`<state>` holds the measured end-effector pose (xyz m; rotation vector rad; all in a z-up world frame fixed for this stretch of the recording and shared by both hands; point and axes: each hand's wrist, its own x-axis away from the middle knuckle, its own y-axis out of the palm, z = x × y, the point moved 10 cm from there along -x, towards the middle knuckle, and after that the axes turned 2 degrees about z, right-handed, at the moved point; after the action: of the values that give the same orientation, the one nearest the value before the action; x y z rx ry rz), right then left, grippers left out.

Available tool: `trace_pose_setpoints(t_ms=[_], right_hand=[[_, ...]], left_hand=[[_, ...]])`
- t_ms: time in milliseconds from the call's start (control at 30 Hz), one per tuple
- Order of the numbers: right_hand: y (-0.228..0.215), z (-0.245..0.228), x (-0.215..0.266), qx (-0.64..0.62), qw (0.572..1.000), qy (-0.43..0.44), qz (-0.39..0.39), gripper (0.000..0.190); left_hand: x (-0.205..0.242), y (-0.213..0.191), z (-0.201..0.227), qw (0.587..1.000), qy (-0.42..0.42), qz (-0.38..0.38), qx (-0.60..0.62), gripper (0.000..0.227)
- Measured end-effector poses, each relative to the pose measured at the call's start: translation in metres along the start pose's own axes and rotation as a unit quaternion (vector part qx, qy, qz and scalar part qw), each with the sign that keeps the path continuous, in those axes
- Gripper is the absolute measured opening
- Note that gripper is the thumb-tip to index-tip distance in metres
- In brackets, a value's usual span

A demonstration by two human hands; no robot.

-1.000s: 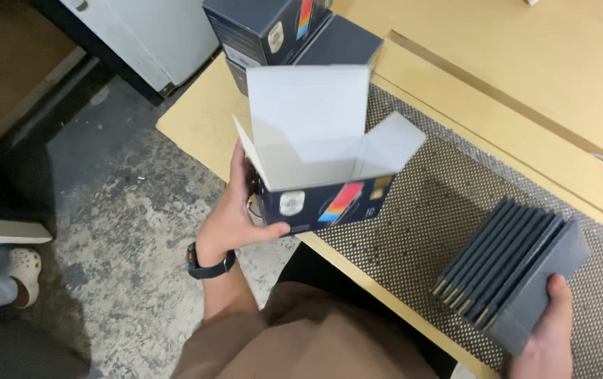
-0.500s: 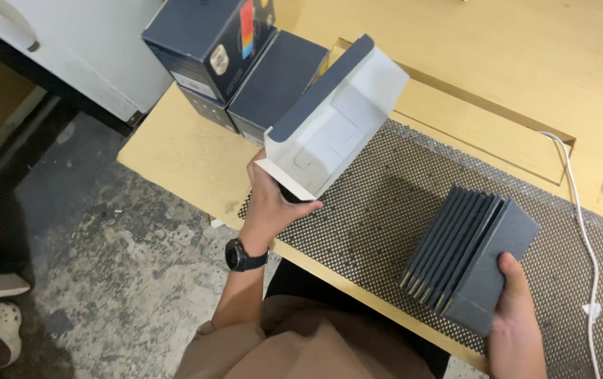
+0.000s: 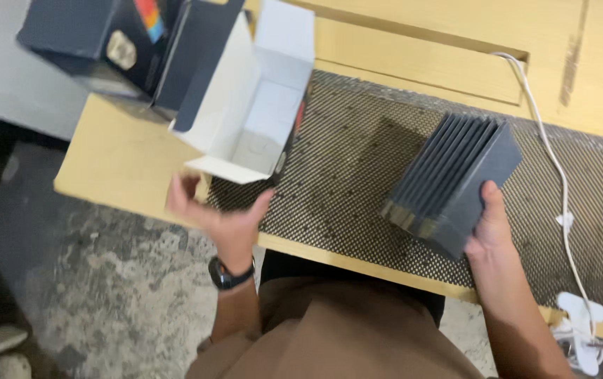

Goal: The person opens a box and removes several individual packages containing screen assemblies, then removes one screen assembly from its protective sleeve and peels back the film to show the front and back of the part.

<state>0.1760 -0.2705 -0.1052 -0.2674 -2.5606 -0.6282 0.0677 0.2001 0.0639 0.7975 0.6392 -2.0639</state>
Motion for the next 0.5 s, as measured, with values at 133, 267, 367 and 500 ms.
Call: trace_pose_setpoints(t_ms=[133,267,367,500], right_hand=[[-0.018,-0.018,-0.004,-0.043,0.978,-0.195,-0.060,0.069],[0.007,-0.059,0.056,0.349,0.780,-0.512,-0.084,0.065],[0.073,-0.084,0.112,0.379,0.666,-0.619,-0.174,0.050],[0.154,-0.076,0.204,0.397,0.424,-0.750,-0.318,0.027]], left_hand=[[0.052,0.004,0.050,0.977,0.148,-0.010,0.152,0.088],[0.125,0.127,0.088,0.643,-0.315,-0.459,0.525,0.087],[0.165,0.151,0.095,0.424,-0.440,-0.498,0.615,0.102],[0.118,0.140,0.113,0.421,-0.436,-0.557,0.567,0.118]])
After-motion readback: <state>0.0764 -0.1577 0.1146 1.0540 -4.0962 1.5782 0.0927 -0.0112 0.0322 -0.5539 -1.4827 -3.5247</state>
